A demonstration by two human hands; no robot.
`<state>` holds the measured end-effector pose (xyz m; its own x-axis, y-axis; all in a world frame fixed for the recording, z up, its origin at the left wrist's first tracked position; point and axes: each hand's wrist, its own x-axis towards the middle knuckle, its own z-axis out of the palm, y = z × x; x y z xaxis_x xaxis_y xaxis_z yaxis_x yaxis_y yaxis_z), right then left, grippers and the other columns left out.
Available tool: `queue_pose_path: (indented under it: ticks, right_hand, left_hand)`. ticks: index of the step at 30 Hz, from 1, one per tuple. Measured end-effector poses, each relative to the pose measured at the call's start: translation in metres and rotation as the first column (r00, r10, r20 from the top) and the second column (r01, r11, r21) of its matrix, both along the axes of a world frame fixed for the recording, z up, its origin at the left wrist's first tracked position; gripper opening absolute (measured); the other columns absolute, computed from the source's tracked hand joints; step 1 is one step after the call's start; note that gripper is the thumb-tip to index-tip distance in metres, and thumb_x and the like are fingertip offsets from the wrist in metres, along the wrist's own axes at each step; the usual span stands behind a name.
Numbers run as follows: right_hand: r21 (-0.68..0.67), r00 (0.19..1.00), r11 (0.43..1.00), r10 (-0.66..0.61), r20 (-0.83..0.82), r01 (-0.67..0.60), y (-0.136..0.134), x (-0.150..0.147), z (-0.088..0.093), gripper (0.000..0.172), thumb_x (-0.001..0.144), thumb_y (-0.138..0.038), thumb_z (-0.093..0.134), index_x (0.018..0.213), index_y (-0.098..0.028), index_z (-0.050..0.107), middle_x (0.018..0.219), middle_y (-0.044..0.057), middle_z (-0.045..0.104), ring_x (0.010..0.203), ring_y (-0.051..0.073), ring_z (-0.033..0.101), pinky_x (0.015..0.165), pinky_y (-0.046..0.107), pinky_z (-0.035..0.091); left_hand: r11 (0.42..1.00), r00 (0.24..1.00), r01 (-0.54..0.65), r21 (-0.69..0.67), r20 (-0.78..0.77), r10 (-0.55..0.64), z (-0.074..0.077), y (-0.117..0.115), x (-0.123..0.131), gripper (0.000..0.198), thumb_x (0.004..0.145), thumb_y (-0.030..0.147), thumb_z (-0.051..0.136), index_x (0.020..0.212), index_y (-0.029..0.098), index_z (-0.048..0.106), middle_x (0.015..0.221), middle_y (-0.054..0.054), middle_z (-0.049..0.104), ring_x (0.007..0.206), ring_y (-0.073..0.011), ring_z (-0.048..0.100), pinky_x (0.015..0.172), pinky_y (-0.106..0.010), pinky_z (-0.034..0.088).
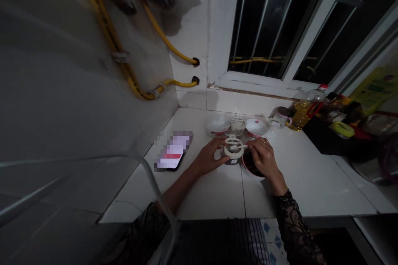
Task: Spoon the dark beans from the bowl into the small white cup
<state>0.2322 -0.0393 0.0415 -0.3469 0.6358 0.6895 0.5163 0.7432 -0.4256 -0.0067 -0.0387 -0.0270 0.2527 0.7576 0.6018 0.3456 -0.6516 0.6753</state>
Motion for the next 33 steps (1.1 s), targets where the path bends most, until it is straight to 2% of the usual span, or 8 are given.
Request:
queue_pose_path:
  ticks: [3,6,9,13,17,20,27,33]
  right_hand:
    - [-0.028,0.984,0.992,-0.126,-0.123,0.124,0.002,0.013,0.0,0.024,0.095,-0.034,0.051,0.086,-0.024,0.07,0.078,0.005,0.07,0.076,0.022,0.061,0.078,0.038,0.047]
    - [-0.143,0.924,0.962,-0.266,-0.275,0.235,0.005,0.035,-0.001,0.023,0.089,-0.039,0.055,0.084,-0.022,0.07,0.072,0.002,0.066,0.069,0.02,0.058,0.072,0.035,0.047]
    - [-0.264,0.91,0.93,-0.323,-0.261,0.255,0.01,0.055,-0.003,0.022,0.083,-0.04,0.057,0.079,-0.022,0.069,0.067,0.0,0.063,0.066,0.02,0.057,0.07,0.034,0.045]
    - [-0.311,0.923,0.906,-0.348,-0.164,0.286,0.013,0.063,-0.006,0.023,0.079,-0.04,0.056,0.075,-0.023,0.07,0.072,0.003,0.068,0.074,0.023,0.059,0.077,0.036,0.044]
    - [-0.374,0.96,0.898,-0.274,-0.06,0.233,0.013,0.05,-0.009,0.022,0.078,-0.038,0.054,0.073,-0.023,0.07,0.076,0.005,0.072,0.08,0.025,0.062,0.08,0.036,0.043]
    - [-0.46,0.972,0.869,-0.228,-0.05,0.18,0.012,0.041,-0.01,0.022,0.077,-0.037,0.054,0.072,-0.023,0.069,0.066,0.002,0.068,0.073,0.023,0.06,0.076,0.034,0.042]
    - [-0.661,0.924,0.746,-0.303,-0.232,0.079,0.016,0.041,-0.011,0.02,0.066,-0.039,0.059,0.068,-0.021,0.067,0.053,-0.002,0.058,0.056,0.016,0.049,0.061,0.029,0.037]
    - [-0.709,0.87,0.705,-0.338,-0.36,-0.019,0.019,0.043,-0.007,0.018,0.058,-0.038,0.063,0.062,-0.021,0.066,0.048,-0.001,0.056,0.051,0.015,0.047,0.056,0.028,0.035]
  left_hand:
    - [1.0,1.0,-0.01,0.0,-0.005,0.01,-0.001,0.0,0.0,0.032,0.083,0.028,0.073,0.11,0.023,0.058,0.134,-0.012,0.062,0.127,-0.0271,0.061,0.091,-0.04,0.061]
    - [1.0,1.0,-0.011,0.015,-0.006,0.011,-0.001,0.0,0.0,0.031,0.083,0.028,0.073,0.11,0.023,0.058,0.132,-0.012,0.062,0.125,-0.0264,0.062,0.091,-0.04,0.061]
    - [1.0,1.0,-0.004,0.015,-0.002,0.004,0.0,0.0,0.0,0.032,0.083,0.028,0.073,0.111,0.023,0.058,0.133,-0.012,0.062,0.126,-0.0265,0.062,0.091,-0.039,0.061]
    - [1.0,1.0,-0.005,0.017,-0.003,0.005,-0.001,0.0,-0.001,0.032,0.083,0.028,0.073,0.111,0.023,0.058,0.133,-0.012,0.062,0.126,-0.0272,0.061,0.09,-0.04,0.061]
    - [1.0,1.0,-0.008,0.019,-0.007,0.008,0.0,0.0,-0.001,0.031,0.083,0.028,0.072,0.11,0.024,0.059,0.132,-0.011,0.063,0.125,-0.0265,0.062,0.09,-0.04,0.061]
    - [1.0,1.0,-0.012,0.021,-0.009,0.012,0.0,0.0,-0.001,0.031,0.083,0.028,0.073,0.11,0.023,0.059,0.132,-0.012,0.063,0.125,-0.027,0.062,0.09,-0.04,0.061]
    - [0.999,1.0,-0.018,0.027,-0.013,0.018,0.001,-0.001,0.0,0.031,0.083,0.028,0.073,0.11,0.023,0.058,0.131,-0.011,0.063,0.124,-0.0257,0.063,0.088,-0.039,0.062]
    - [0.999,1.0,-0.016,0.035,-0.018,0.017,-0.001,0.0,0.0,0.031,0.083,0.028,0.072,0.111,0.023,0.058,0.131,-0.012,0.062,0.125,-0.0263,0.062,0.089,-0.04,0.062]
